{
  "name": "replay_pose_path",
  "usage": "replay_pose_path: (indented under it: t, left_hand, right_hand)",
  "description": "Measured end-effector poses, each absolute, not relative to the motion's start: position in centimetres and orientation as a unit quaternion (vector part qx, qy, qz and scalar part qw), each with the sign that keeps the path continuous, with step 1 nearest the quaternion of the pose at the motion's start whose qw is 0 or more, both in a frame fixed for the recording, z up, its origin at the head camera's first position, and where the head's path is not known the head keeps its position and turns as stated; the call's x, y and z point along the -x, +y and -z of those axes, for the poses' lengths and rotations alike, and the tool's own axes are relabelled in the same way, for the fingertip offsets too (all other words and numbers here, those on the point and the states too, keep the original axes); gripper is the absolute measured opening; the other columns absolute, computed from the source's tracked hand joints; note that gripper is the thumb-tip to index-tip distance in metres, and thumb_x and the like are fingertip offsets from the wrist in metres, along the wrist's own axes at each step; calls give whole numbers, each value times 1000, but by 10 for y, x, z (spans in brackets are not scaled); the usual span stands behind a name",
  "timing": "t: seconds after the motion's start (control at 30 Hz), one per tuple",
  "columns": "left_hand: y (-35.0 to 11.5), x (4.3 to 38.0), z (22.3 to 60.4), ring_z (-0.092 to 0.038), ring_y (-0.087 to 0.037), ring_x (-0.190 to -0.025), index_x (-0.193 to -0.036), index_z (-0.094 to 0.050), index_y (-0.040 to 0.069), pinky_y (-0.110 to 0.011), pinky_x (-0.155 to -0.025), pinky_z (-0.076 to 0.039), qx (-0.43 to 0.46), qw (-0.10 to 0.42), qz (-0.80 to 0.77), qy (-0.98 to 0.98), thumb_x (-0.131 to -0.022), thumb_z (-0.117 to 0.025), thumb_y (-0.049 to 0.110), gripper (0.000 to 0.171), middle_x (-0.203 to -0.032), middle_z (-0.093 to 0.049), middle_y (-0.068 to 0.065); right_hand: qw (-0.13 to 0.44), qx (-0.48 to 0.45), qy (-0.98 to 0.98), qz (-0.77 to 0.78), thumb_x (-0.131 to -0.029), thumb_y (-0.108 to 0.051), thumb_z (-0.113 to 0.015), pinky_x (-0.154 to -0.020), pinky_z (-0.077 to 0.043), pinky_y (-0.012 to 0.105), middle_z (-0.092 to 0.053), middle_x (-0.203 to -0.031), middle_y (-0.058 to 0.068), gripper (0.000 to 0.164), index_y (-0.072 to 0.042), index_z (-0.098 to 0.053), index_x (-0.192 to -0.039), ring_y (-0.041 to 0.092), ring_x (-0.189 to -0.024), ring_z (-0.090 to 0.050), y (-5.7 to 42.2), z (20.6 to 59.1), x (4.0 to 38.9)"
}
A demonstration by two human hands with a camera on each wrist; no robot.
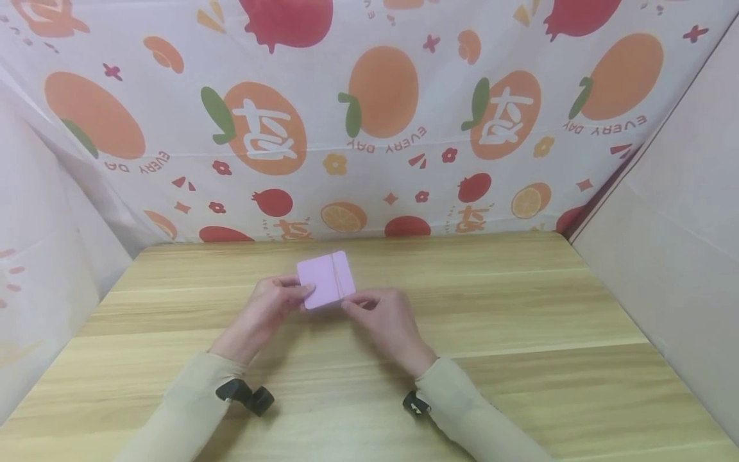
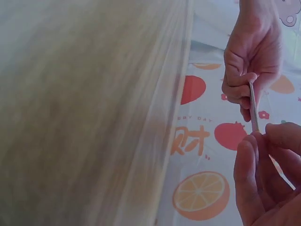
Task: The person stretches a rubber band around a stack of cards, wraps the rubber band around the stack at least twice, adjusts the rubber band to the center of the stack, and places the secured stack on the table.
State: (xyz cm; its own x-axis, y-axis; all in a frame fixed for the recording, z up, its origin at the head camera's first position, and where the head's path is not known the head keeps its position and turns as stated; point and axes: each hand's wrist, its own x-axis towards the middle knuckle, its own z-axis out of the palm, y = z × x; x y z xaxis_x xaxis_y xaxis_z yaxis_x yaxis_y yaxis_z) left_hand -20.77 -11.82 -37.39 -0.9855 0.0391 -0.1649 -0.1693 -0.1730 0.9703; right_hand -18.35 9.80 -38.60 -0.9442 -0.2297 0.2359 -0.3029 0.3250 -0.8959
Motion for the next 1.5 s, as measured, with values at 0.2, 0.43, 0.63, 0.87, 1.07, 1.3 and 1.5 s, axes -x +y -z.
replay_pose_path:
  t: [0.2,0.43,0.63,0.87,1.07,1.3,1.5]
  left_hand:
    - [-120,209,377,-56,-12,-63,-97,-63,-15,-22,-56,-48,49,59,-750,658,-87,-65,-7,12,-73,-62,-5]
    - [-126,211,380,-58,-14,-67,-97,-63,-13,-24,-57,-47,38,69,-740,668,-88,-66,-4,14,-77,-64,-6]
    - [-129,210,382,-58,-13,-67,-98,-65,-10,-25,-60,-47,42,82,-731,676,-86,-69,-3,15,-79,-66,-6]
    - [-127,210,383,-59,-13,-70,-100,-66,-8,-24,-60,-47,19,104,-716,690,-86,-71,-1,17,-82,-68,-7]
    - [-127,208,384,-57,-13,-64,-99,-65,-9,-25,-60,-47,-25,126,-687,715,-88,-69,1,15,-78,-66,-6]
    - [-125,206,384,-55,-11,-59,-101,-65,-12,-25,-60,-47,-55,143,-678,719,-87,-68,0,18,-76,-67,-7]
    - [-122,206,387,-54,-10,-56,-94,-66,-11,-23,-58,-47,-76,150,-670,723,-87,-69,-1,13,-71,-64,-4]
  right_hand:
    - [51,-171,-831,-527,-86,-20,-78,-58,-52,27,-72,-83,-10,8,-15,-80,-92,11,-68,-64,100,384,182]
    - [71,-186,-834,-514,-88,-15,-75,-67,-54,29,-71,-85,-7,8,-14,-78,-94,10,-75,-63,104,383,186]
    - [77,-194,-845,-493,-89,-14,-74,-70,-54,33,-70,-86,-6,8,-13,-77,-96,11,-78,-61,107,384,190]
    - [149,-225,-849,-455,-90,-8,-72,-63,-53,26,-68,-89,-8,13,-13,-76,-101,8,-81,-59,113,384,193]
    - [199,-258,-843,-427,-88,-6,-73,-66,-56,34,-69,-99,2,17,-7,-74,-105,15,-86,-62,117,384,201]
    - [204,-265,-845,-417,-88,-5,-73,-66,-56,32,-68,-104,2,20,-8,-73,-108,24,-90,-63,119,383,204]
    - [210,-267,-847,-408,-89,-5,-72,-68,-55,28,-67,-108,1,20,-9,-73,-108,24,-93,-63,121,383,204]
